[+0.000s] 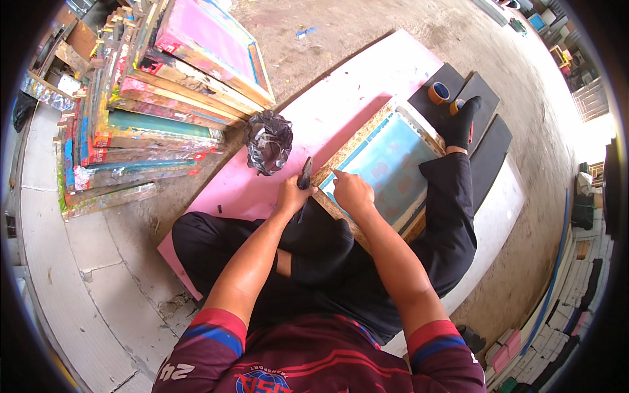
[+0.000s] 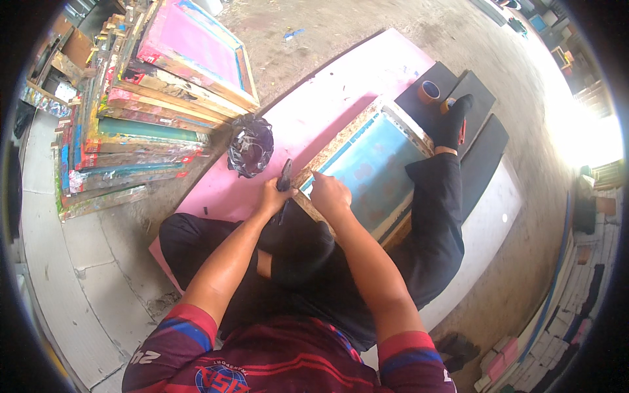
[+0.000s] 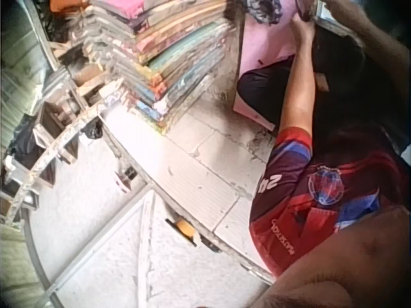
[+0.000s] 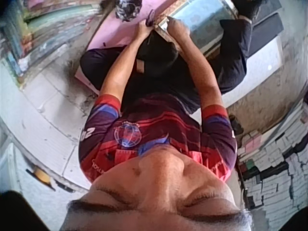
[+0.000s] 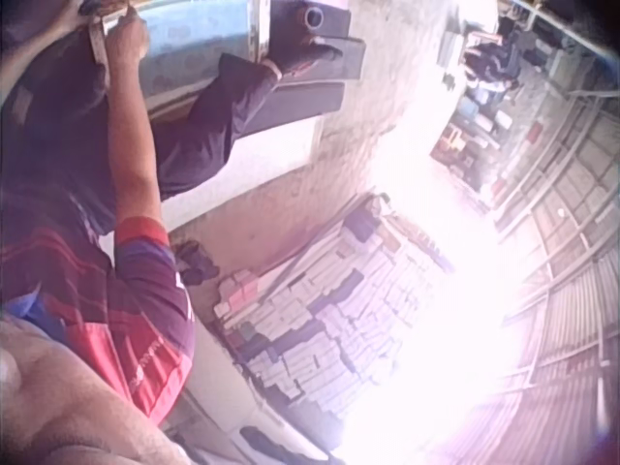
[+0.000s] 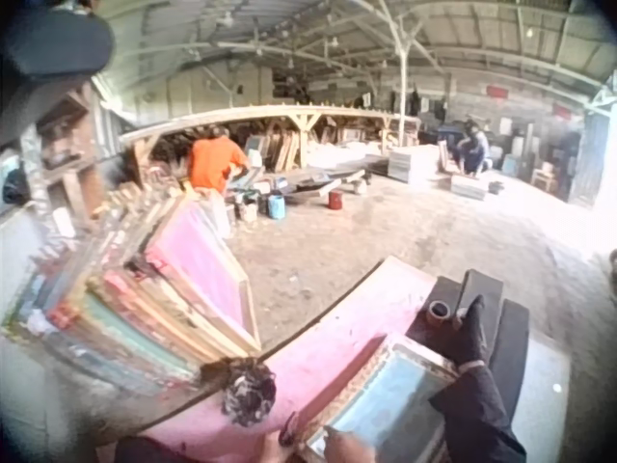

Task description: The person sits on the floor and uses a utility knife to trim excess screen mesh from a wooden frame. They hold the frame steady with one hand and carefully cut along the edge with the other, removing small strips of mesh.

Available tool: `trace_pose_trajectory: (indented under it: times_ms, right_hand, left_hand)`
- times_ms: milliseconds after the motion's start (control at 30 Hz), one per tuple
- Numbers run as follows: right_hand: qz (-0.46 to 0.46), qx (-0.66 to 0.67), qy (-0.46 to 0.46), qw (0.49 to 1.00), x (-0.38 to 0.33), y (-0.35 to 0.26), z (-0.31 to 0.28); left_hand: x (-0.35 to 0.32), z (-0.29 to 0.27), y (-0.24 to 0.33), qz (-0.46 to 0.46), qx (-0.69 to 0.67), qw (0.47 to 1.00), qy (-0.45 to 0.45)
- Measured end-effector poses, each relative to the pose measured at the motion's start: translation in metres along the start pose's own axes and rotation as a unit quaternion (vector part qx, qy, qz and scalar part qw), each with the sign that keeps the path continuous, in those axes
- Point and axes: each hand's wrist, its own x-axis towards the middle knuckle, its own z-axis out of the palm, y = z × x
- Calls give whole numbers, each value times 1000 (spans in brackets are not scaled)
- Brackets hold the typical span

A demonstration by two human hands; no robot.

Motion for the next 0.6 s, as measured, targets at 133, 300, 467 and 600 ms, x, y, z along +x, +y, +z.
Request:
trace_pose_trajectory:
  times_ms: [133, 300, 467, 600]
  right_hand:
    - [-10, -21, 21, 1000, -6, -2, -4]
    - [25, -3, 49, 998, -28, 11, 14]
    - [33, 11, 61, 998, -26, 21, 29]
    - [33, 9, 60, 998, -23, 25, 30]
  left_hand:
    - [-7, -3, 11, 1, 29, 1000, 5]
    - [3, 10, -18, 21, -21, 999, 21]
    - [5, 15, -27, 31, -35, 998, 32]
    - [-1, 6, -4, 18, 3, 1000, 15]
